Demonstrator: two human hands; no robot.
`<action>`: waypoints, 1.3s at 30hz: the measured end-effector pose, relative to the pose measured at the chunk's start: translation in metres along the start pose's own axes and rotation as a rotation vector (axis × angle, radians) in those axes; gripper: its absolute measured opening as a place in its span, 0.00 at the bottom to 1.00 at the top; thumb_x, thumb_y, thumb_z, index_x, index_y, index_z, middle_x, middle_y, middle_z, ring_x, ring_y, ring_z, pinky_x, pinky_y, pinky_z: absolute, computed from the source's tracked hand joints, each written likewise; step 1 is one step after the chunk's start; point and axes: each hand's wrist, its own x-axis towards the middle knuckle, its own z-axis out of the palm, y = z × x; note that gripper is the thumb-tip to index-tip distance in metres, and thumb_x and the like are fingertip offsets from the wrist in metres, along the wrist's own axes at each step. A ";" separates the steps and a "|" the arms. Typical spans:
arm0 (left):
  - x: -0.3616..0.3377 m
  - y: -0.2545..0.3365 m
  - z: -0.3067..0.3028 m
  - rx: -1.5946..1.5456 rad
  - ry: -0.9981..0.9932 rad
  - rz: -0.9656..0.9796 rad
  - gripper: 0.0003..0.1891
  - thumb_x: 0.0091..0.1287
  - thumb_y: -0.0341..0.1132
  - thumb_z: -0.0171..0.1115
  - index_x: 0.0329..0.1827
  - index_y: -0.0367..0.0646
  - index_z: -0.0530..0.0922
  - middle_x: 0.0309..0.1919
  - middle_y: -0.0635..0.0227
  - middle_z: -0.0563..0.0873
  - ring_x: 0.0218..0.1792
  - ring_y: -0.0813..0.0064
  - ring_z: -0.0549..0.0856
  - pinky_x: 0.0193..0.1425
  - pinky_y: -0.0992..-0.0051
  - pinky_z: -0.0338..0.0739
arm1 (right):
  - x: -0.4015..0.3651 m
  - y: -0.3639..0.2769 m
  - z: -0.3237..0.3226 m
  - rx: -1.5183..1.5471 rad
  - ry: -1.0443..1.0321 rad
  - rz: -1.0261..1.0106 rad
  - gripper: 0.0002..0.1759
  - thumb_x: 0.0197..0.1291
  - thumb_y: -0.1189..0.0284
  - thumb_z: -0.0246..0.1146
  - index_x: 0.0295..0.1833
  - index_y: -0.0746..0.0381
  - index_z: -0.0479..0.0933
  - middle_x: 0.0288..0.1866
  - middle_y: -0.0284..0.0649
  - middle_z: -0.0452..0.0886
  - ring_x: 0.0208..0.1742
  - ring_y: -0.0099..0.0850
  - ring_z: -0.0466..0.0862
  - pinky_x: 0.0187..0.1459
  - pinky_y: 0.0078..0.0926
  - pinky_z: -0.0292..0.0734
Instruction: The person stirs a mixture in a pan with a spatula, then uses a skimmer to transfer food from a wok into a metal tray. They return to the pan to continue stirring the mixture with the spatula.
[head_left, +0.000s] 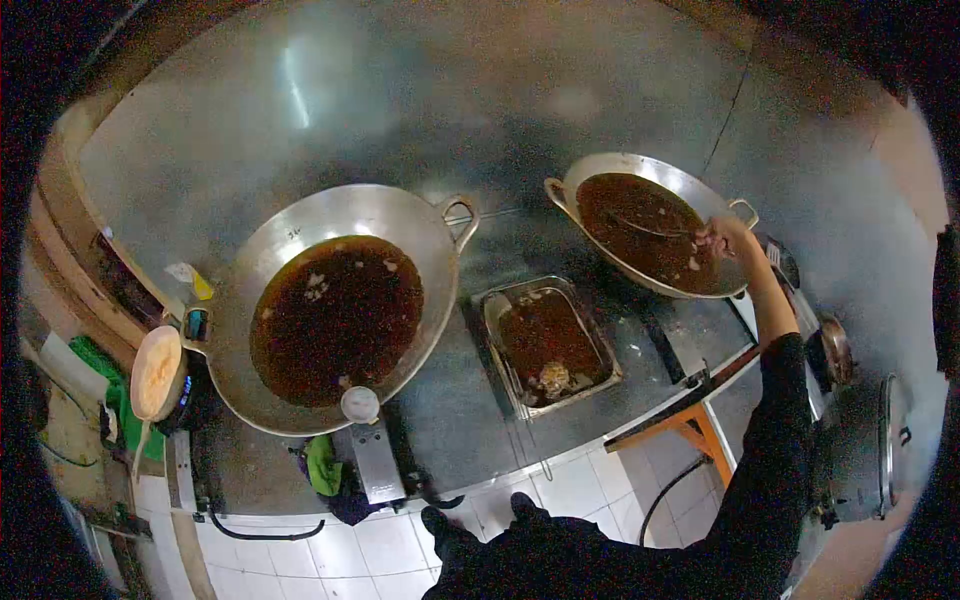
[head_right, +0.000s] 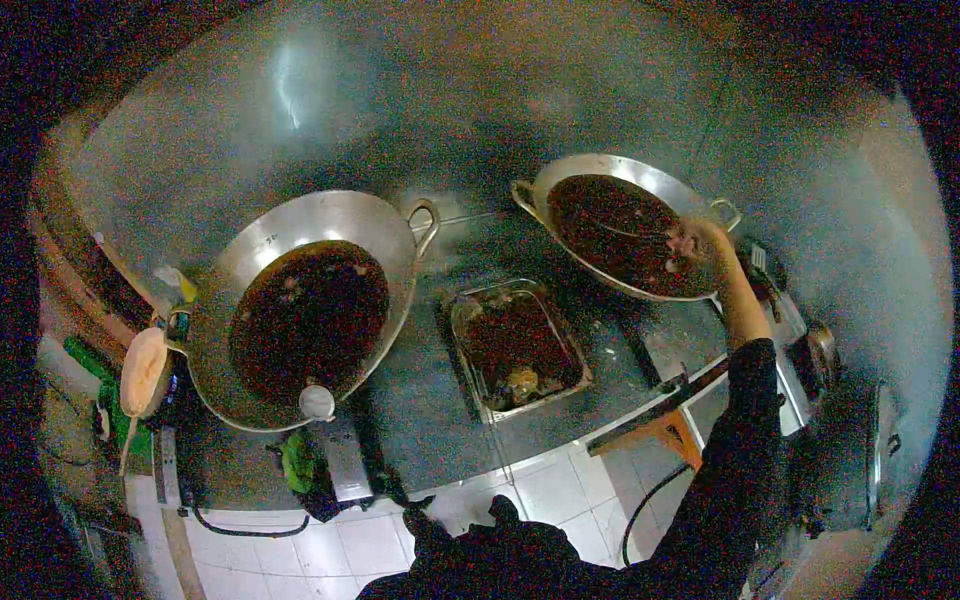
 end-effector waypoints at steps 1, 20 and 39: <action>-0.008 0.006 -0.002 0.005 -0.016 0.011 0.09 0.54 0.33 0.51 0.24 0.36 0.76 0.19 0.59 0.78 0.22 0.67 0.74 0.24 0.69 0.68 | 0.003 0.003 -0.003 -0.104 -0.088 -0.035 0.11 0.59 0.67 0.50 0.36 0.65 0.72 0.22 0.40 0.76 0.08 0.19 0.59 0.10 0.18 0.51; -0.046 0.072 -0.023 -0.221 -0.014 0.230 0.11 0.52 0.37 0.51 0.23 0.38 0.77 0.15 0.54 0.78 0.19 0.57 0.75 0.22 0.61 0.68 | -0.015 0.019 -0.026 -0.031 0.101 -0.171 0.11 0.50 0.68 0.58 0.21 0.58 0.66 0.11 0.28 0.61 0.06 0.17 0.54 0.08 0.17 0.44; -0.070 0.047 0.047 -0.072 -0.229 0.280 0.14 0.51 0.39 0.52 0.11 0.46 0.64 0.09 0.66 0.71 0.14 0.68 0.71 0.17 0.64 0.62 | -0.159 -0.089 -0.137 -0.759 0.473 -0.217 0.08 0.40 0.74 0.63 0.21 0.66 0.72 0.11 0.39 0.70 0.06 0.26 0.64 0.07 0.25 0.56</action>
